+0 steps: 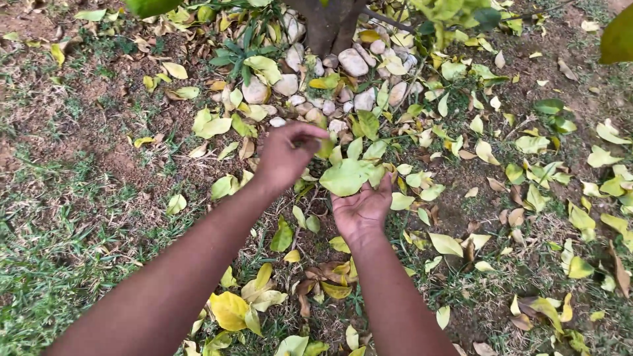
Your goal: Picking up fallen yellow leaves from the ground and putting them into a black trash bag.
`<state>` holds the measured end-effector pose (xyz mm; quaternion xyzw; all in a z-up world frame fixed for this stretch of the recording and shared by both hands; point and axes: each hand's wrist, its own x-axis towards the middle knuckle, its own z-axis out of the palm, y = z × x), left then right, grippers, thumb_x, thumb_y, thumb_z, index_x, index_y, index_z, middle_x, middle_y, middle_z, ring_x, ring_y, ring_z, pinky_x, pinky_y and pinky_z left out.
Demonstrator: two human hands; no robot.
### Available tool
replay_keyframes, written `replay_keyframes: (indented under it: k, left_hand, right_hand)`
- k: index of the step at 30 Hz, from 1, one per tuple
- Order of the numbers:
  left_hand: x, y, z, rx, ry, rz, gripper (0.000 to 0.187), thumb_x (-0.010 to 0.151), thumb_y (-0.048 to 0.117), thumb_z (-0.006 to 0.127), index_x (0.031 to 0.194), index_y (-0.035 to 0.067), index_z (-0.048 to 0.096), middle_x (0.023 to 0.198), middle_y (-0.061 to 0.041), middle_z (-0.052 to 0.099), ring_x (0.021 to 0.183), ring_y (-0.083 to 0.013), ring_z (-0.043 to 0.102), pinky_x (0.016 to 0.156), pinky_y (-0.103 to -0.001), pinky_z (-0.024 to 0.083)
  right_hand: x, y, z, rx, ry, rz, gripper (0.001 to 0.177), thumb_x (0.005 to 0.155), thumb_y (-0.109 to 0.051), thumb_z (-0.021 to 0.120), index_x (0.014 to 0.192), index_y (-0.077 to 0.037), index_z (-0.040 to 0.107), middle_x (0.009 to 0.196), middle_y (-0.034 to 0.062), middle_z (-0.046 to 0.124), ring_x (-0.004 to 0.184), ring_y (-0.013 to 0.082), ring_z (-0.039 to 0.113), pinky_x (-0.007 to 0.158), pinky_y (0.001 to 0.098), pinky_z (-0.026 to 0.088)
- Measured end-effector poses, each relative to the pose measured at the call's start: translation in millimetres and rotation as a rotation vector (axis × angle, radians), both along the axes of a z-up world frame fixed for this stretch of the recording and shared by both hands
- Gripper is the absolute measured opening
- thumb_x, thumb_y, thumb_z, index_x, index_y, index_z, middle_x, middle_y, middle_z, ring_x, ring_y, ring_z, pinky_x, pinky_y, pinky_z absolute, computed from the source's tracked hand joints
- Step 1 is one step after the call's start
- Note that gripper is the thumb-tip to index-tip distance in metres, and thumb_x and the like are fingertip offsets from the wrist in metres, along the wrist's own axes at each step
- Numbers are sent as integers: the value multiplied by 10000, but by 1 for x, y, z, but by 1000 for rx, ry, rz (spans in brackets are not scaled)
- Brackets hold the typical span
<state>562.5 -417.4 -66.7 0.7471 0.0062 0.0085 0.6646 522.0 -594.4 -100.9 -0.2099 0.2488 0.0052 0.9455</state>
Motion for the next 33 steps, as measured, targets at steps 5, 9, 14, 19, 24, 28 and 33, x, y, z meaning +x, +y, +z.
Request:
replay_keyframes:
  k: [5, 9, 14, 19, 24, 28, 33]
  left_hand:
    - [-31, -4, 32, 177, -215, -174, 137, 834, 53, 726, 939, 107, 794, 999, -71, 784, 930, -172, 726, 866, -345, 561]
    - [-8, 28, -16, 101, -164, 54, 81, 885, 104, 719, 946, 113, 771, 1055, -71, 783, 1010, -172, 744, 962, -313, 560]
    - [-7, 65, -19, 505, 137, 84, 283, 863, 137, 723, 1140, 192, 726, 1321, -83, 627, 1221, -254, 600, 1104, -390, 449]
    - [-14, 48, 6, 828, 304, -81, 582, 810, 188, 750, 1358, 336, 616, 1585, -17, 343, 1526, -295, 183, 1233, -562, 163]
    - [-12, 34, 6, 875, 360, -105, 687, 797, 237, 752, 1444, 339, 545, 1617, -29, 292, 1549, -318, 98, 1231, -585, 128]
    - [-15, 40, -12, 857, 303, -44, 593, 814, 190, 736, 1382, 293, 602, 1540, -19, 399, 1523, -307, 177, 1237, -565, 145]
    - [-24, 54, -26, 815, 111, 27, 393, 771, 6, 693, 1099, 219, 743, 1465, 27, 525, 1498, -261, 293, 1241, -512, 219]
  right_hand:
    - [17, 7, -23, 90, 111, 0, 712, 1000, -645, 471, 1390, -59, 577, 1371, 127, 636, 1233, 263, 625, 1090, 435, 505]
    - [13, 22, -7, 19, 115, 97, 684, 989, -586, 335, 1374, -71, 569, 1383, 139, 643, 1232, 283, 628, 1042, 447, 477]
    - [7, 24, 1, 45, 148, 89, 709, 1009, -598, 356, 1396, -40, 561, 1408, 160, 632, 1263, 291, 613, 1079, 441, 461]
    - [4, 22, 3, 64, 119, 90, 743, 1009, -604, 366, 1394, 5, 547, 1418, 216, 627, 1281, 338, 620, 1092, 472, 472]
    - [6, 7, -10, -3, 93, 127, 654, 966, -608, 433, 1354, -98, 564, 1387, 108, 631, 1249, 293, 605, 1071, 484, 456]
    - [6, 8, -8, 24, 140, 79, 646, 991, -595, 459, 1350, -70, 570, 1389, 133, 639, 1250, 299, 620, 1099, 469, 475]
    - [2, 17, -2, 15, 88, 127, 661, 980, -588, 426, 1347, -55, 562, 1393, 155, 633, 1276, 314, 608, 1118, 501, 442]
